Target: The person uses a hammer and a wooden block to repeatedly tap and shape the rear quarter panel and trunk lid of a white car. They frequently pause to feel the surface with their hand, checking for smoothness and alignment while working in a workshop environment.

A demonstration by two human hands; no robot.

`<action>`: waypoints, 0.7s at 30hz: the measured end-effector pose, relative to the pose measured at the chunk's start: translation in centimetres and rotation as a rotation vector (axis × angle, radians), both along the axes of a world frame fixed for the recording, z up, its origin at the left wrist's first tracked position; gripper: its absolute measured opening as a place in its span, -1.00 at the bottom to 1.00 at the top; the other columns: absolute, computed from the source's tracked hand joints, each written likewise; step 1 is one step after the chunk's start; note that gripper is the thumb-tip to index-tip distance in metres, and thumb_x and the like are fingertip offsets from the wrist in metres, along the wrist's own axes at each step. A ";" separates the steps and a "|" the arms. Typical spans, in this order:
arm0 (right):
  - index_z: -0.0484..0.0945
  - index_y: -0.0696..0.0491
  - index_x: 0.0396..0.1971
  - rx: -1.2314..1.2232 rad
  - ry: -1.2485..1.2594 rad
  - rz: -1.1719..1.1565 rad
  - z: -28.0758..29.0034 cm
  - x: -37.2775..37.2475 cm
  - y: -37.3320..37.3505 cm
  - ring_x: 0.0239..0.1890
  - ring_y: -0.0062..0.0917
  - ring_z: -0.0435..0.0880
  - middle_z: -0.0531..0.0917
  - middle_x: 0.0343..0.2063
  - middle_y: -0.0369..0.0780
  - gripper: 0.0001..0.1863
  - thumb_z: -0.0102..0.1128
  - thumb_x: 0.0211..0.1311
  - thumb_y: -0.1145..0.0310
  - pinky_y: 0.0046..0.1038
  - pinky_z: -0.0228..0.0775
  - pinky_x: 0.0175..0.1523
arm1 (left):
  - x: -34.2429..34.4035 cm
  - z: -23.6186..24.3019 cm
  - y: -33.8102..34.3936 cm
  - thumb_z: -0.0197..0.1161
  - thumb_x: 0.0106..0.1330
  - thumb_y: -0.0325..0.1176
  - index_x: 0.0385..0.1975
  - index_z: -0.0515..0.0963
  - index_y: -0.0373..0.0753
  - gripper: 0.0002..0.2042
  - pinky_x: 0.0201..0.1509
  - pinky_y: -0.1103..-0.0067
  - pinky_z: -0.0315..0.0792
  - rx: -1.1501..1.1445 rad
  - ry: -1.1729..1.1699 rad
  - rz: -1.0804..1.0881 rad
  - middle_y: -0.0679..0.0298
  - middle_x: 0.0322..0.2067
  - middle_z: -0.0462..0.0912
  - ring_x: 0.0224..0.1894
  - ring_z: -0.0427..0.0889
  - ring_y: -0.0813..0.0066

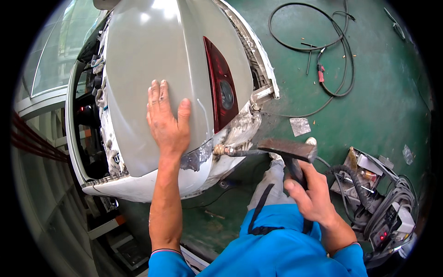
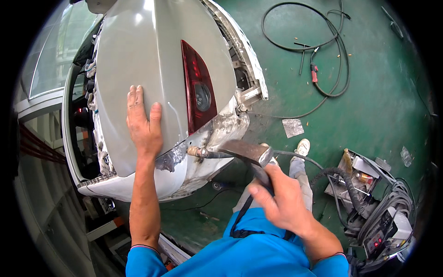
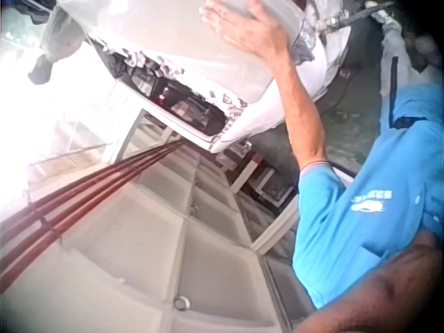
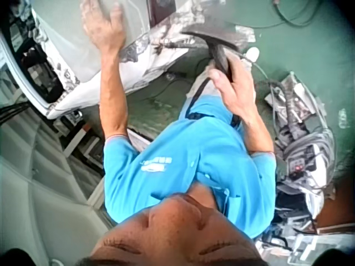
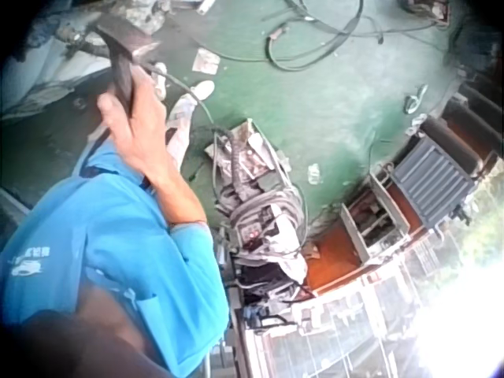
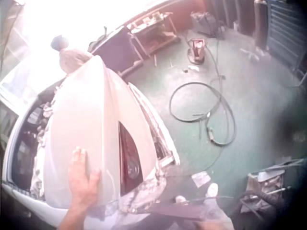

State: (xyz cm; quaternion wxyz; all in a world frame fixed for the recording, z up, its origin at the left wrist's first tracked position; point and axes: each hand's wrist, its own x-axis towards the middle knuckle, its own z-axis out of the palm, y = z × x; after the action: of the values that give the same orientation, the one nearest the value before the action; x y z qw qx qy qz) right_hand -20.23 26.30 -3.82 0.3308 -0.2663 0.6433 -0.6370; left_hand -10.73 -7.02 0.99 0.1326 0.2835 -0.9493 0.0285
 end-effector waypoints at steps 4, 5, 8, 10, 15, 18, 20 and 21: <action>0.49 0.22 -0.08 -0.077 -0.622 -0.023 -2.3 4.8 -2.0 -0.51 -0.62 0.53 0.57 -0.55 -0.27 -0.64 0.22 0.45 0.19 -0.48 0.37 -0.39 | -0.4 0.1 0.0 0.10 0.47 0.08 0.41 0.31 -0.37 -0.30 0.55 0.09 -0.02 -0.013 -0.013 0.001 -0.11 0.44 0.25 0.52 0.15 -0.06; 0.49 0.18 -0.13 -0.016 -0.642 -0.037 -3.4 6.3 -2.3 -0.53 -0.66 0.49 0.55 -0.57 -0.29 -0.69 0.21 0.46 0.21 -0.50 0.34 -0.42 | -0.5 0.1 0.2 0.10 0.47 0.08 0.41 0.31 -0.37 -0.30 0.54 0.09 -0.02 -0.010 -0.015 0.003 -0.11 0.45 0.25 0.52 0.15 -0.06; 0.48 0.17 -0.20 0.045 -0.478 0.014 -3.9 8.2 -3.9 -0.57 -0.62 0.53 0.54 -0.60 -0.27 -0.73 0.21 0.48 0.23 -0.41 0.38 -0.45 | 0.0 -0.1 0.0 0.10 0.47 0.06 0.41 0.30 -0.37 -0.31 0.54 0.09 -0.02 0.000 -0.013 0.000 -0.11 0.45 0.24 0.53 0.14 -0.06; 0.47 0.17 -0.22 0.047 -0.431 0.032 -3.9 8.9 -4.9 -0.59 -0.55 0.55 0.53 -0.61 -0.23 -0.71 0.22 0.48 0.22 -0.37 0.38 -0.46 | -0.1 -0.1 -0.1 0.10 0.47 0.05 0.42 0.30 -0.37 -0.31 0.54 0.09 -0.02 0.002 -0.009 -0.003 -0.11 0.45 0.24 0.53 0.14 -0.07; 0.45 0.16 -0.25 0.016 -0.263 0.029 -4.3 10.2 -7.0 -0.63 -0.40 0.59 0.53 -0.63 -0.15 -0.68 0.23 0.47 0.19 -0.33 0.40 -0.47 | -0.2 0.1 0.1 0.11 0.47 0.05 0.41 0.31 -0.37 -0.31 0.53 0.07 -0.01 -0.005 -0.004 -0.001 -0.12 0.45 0.24 0.53 0.14 -0.07; 0.45 0.17 -0.23 0.038 -0.246 0.080 -4.1 10.7 -7.9 -0.62 -0.35 0.61 0.54 -0.63 -0.12 -0.67 0.23 0.47 0.18 -0.31 0.41 -0.46 | -0.1 0.1 0.0 0.11 0.47 0.06 0.40 0.31 -0.37 -0.31 0.53 0.05 -0.01 -0.005 0.007 -0.014 -0.13 0.44 0.24 0.52 0.14 -0.08; 0.45 0.17 -0.22 0.071 -0.239 0.135 -3.5 10.6 -8.2 -0.61 -0.31 0.62 0.56 -0.63 -0.11 -0.67 0.23 0.46 0.18 -0.30 0.41 -0.46 | 0.1 0.2 0.0 0.10 0.49 0.02 0.40 0.32 -0.39 -0.34 0.53 0.10 0.01 -0.039 -0.004 -0.020 -0.14 0.43 0.26 0.51 0.17 -0.07; 0.46 0.15 -0.21 0.120 -0.288 0.151 -3.1 10.4 -8.1 -0.59 -0.29 0.64 0.58 -0.62 -0.10 -0.68 0.23 0.46 0.17 -0.28 0.43 -0.43 | 0.1 0.1 0.1 0.10 0.50 0.00 0.39 0.32 -0.40 -0.35 0.53 0.13 0.02 -0.055 -0.012 -0.023 -0.14 0.43 0.26 0.50 0.19 -0.06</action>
State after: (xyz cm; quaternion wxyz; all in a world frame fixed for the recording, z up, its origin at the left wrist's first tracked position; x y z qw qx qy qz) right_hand -9.86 18.21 -6.96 0.4820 -0.1995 0.6043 -0.6023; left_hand -10.60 -6.95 1.08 0.1351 0.2687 -0.9521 0.0548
